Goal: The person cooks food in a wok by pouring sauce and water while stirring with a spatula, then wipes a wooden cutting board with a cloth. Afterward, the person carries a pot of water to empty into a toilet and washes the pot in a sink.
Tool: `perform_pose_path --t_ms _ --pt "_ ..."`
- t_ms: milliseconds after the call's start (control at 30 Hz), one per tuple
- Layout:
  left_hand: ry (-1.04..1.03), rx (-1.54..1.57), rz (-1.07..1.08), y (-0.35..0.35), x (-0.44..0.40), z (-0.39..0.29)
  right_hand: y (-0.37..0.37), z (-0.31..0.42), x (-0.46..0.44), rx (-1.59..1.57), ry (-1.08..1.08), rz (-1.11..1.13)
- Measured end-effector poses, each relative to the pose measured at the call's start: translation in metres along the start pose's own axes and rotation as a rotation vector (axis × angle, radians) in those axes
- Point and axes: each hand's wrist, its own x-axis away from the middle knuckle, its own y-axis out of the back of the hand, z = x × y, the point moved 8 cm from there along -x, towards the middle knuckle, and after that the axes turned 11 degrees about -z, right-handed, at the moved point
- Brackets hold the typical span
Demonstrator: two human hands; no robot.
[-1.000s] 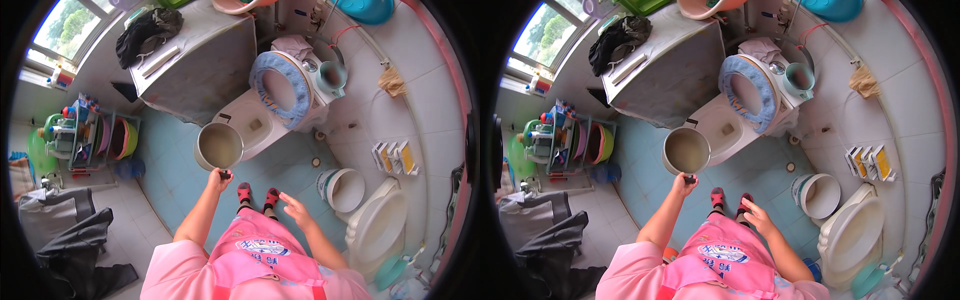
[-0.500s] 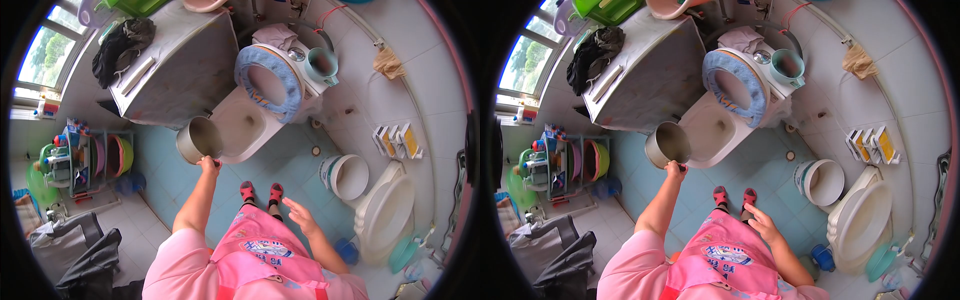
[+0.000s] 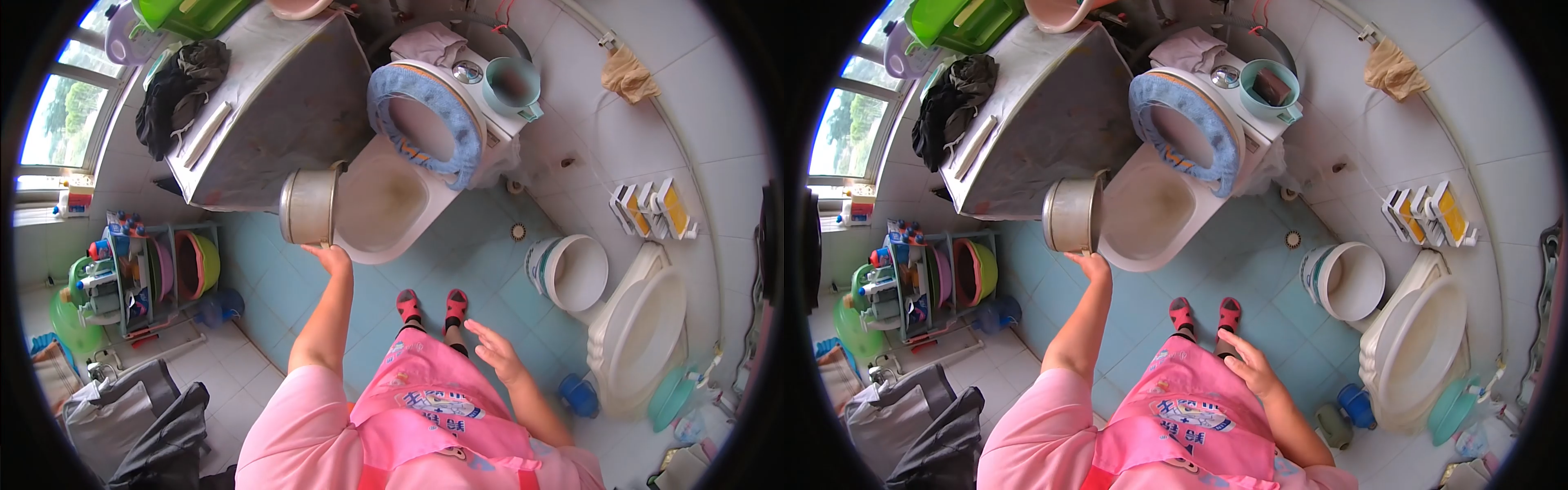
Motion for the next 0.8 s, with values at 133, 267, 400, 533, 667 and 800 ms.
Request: perform_pose_path --t_ms 133,267,400,533,667,800 --pt "-0.214 -0.001 -0.105 0.008 0.009 -0.020 0.003 -0.001 -0.004 0.004 0.019 0.011" --pt "-0.395 0.012 -0.175 0.018 0.019 -0.033 0.007 -0.002 -0.003 0.021 0.042 0.033" --pt "-0.362 0.032 -0.050 0.023 0.039 -0.041 0.011 -0.002 -0.001 0.024 0.043 0.041" --pt "-0.431 0.059 -0.027 0.019 0.046 -0.040 0.016 0.001 -0.002 0.033 0.047 0.050" --pt "-0.458 0.025 -0.046 0.019 0.049 -0.038 0.017 0.004 0.000 0.031 0.035 0.059" --pt "-0.434 0.043 -0.019 0.023 0.051 -0.039 0.017 0.003 0.000 0.031 0.031 0.068"
